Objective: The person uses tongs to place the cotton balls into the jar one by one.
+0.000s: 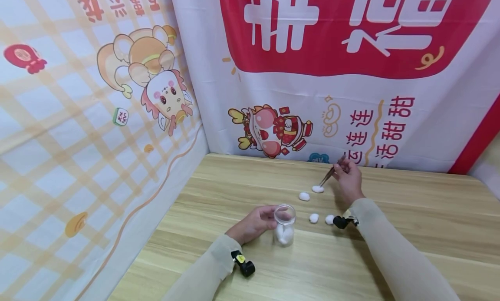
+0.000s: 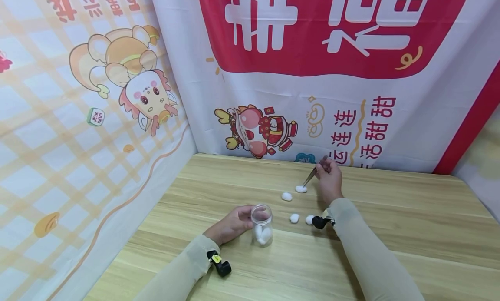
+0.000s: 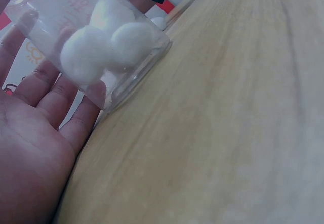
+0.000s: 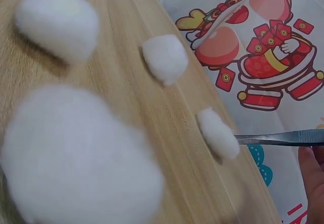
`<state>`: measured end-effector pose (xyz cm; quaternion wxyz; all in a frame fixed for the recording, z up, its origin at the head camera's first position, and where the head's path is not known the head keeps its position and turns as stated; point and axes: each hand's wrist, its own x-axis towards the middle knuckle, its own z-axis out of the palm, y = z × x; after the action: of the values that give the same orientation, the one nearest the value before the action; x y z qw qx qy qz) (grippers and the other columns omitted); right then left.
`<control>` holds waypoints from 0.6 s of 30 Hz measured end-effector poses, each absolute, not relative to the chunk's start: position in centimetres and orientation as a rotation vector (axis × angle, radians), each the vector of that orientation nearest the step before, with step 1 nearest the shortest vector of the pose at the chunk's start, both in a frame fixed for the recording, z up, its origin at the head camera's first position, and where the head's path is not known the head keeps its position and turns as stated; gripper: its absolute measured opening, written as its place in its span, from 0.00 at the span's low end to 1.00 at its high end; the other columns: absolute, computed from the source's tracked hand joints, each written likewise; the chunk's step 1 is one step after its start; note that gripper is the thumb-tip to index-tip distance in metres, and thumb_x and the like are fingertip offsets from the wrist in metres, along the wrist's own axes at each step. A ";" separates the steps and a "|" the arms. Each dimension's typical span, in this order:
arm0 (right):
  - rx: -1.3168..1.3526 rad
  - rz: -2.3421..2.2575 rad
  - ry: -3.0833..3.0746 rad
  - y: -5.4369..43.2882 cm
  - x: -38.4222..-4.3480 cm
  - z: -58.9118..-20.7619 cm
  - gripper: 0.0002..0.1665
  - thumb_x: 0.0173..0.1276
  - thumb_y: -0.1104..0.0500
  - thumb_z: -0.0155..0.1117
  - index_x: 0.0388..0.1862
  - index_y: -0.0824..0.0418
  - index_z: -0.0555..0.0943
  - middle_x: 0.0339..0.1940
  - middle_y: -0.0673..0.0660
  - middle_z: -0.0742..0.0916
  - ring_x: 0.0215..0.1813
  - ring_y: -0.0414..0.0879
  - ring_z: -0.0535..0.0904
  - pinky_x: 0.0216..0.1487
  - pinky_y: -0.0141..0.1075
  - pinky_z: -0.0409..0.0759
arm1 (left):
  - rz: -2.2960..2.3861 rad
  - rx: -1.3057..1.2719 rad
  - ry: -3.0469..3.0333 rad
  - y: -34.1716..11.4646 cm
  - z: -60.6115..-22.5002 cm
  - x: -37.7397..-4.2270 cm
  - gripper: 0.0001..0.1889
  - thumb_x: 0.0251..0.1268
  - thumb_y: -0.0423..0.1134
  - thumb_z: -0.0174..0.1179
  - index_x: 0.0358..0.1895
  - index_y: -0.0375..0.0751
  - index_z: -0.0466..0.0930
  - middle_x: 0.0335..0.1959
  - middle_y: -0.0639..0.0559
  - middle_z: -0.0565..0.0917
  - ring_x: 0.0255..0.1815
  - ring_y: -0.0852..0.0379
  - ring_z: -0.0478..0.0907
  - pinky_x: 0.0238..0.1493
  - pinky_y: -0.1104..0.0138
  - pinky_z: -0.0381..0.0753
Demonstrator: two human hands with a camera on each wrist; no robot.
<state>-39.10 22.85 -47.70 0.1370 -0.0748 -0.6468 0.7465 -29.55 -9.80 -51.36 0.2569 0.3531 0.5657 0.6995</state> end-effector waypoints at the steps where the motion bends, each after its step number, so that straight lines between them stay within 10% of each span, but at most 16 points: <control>1: -0.212 2.162 -1.866 22.8 -39.1 -47.8 0.08 0.74 0.63 0.55 0.50 0.56 0.72 0.49 0.55 0.75 0.56 0.49 0.75 0.56 0.39 0.79 | 1.898 0.960 1.538 -9.8 -51.4 -29.5 0.38 0.61 0.49 0.66 0.70 0.34 0.64 0.64 0.43 0.75 0.70 0.46 0.64 0.71 0.58 0.59; 18: -0.274 2.006 -1.997 23.2 -38.9 -49.4 0.19 0.76 0.63 0.52 0.61 0.70 0.67 0.46 0.58 0.75 0.48 0.47 0.77 0.47 0.34 0.83 | 1.899 0.965 1.544 -9.7 -51.3 -29.5 0.37 0.62 0.49 0.66 0.68 0.30 0.66 0.63 0.44 0.77 0.71 0.47 0.63 0.71 0.58 0.58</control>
<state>-38.87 23.15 -49.36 0.1487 -0.0952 -0.6944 0.6976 -29.53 -9.74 -51.31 0.2524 0.3549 0.5679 0.6984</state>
